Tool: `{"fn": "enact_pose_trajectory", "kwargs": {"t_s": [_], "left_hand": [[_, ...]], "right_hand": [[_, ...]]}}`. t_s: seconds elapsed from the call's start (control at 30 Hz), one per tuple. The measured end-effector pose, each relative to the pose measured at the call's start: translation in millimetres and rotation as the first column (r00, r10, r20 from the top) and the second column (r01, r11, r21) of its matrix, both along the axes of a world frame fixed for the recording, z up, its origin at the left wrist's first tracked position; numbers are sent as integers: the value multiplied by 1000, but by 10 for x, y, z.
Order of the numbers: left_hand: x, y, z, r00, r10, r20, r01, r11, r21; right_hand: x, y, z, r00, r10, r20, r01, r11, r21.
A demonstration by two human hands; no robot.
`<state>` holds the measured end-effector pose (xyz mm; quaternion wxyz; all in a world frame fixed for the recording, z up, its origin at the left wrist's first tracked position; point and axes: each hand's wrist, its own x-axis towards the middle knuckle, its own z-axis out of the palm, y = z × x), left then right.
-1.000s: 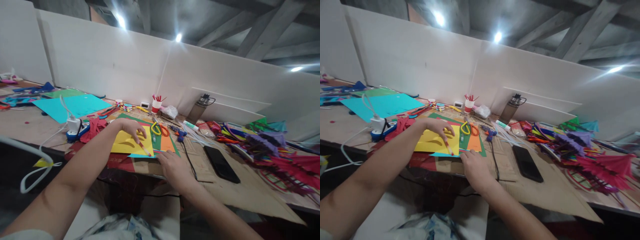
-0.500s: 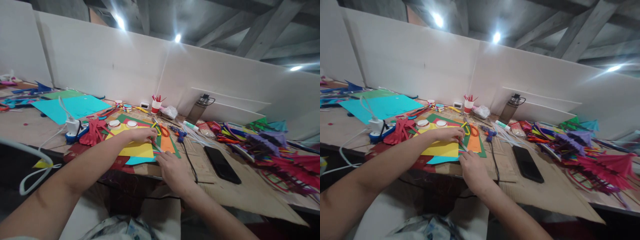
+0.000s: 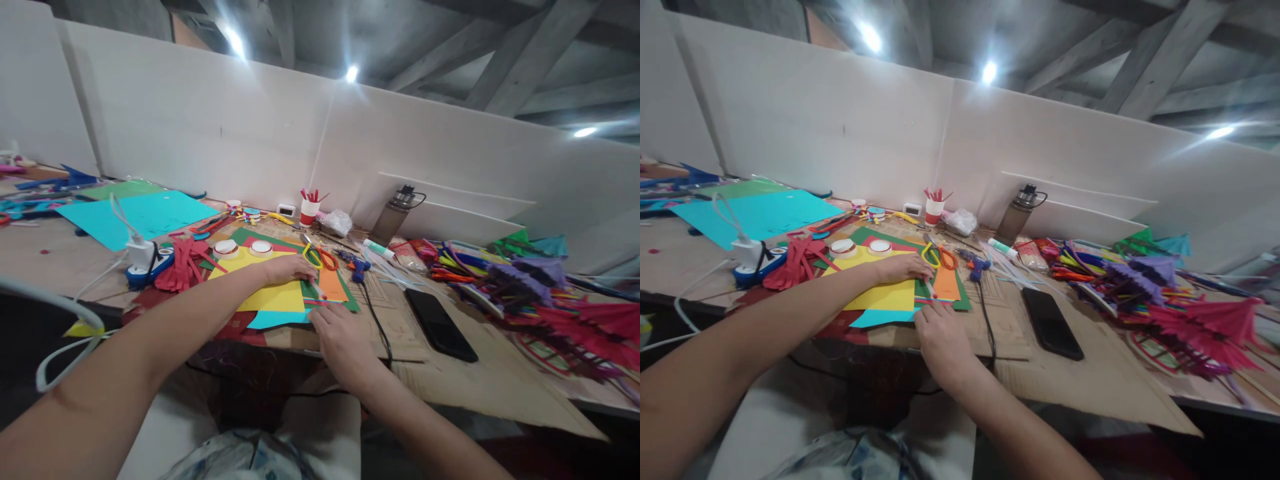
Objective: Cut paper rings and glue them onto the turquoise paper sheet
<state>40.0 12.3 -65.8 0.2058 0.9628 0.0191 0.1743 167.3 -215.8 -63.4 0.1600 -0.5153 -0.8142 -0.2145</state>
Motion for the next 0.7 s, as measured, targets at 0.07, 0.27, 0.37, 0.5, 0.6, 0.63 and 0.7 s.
{"fn": "enact_pose_trajectory", "kwargs": {"t_s": [0.07,0.27,0.37,0.5,0.6,0.63,0.7], "left_hand": [[17,39,-33,999,-7,31,7,1000,21],[16,90,-74,997,6,76,-10,998,57],[11,115,-95,997,22,71,-26,998,54],[12,128,-107,998,27,50,-29,999,42],[23,120,-104,998,23,56,-25,999,28],[29,116,-103,998,22,58,-24,999,30],[40,108,-100,998,19,66,-22,999,35]], "right_hand": [[4,-10,-24,1000,24,-19,-23,999,40],[-33,-56,-18,997,62,-35,-58,993,103],[-77,-111,17,996,86,-32,-82,988,129],[-127,-262,87,992,125,-24,-120,983,141],[-155,-419,167,988,154,-30,-148,979,141],[-161,-472,196,985,166,-35,-160,977,140],[-162,-568,252,982,183,-44,-176,975,135]]}}
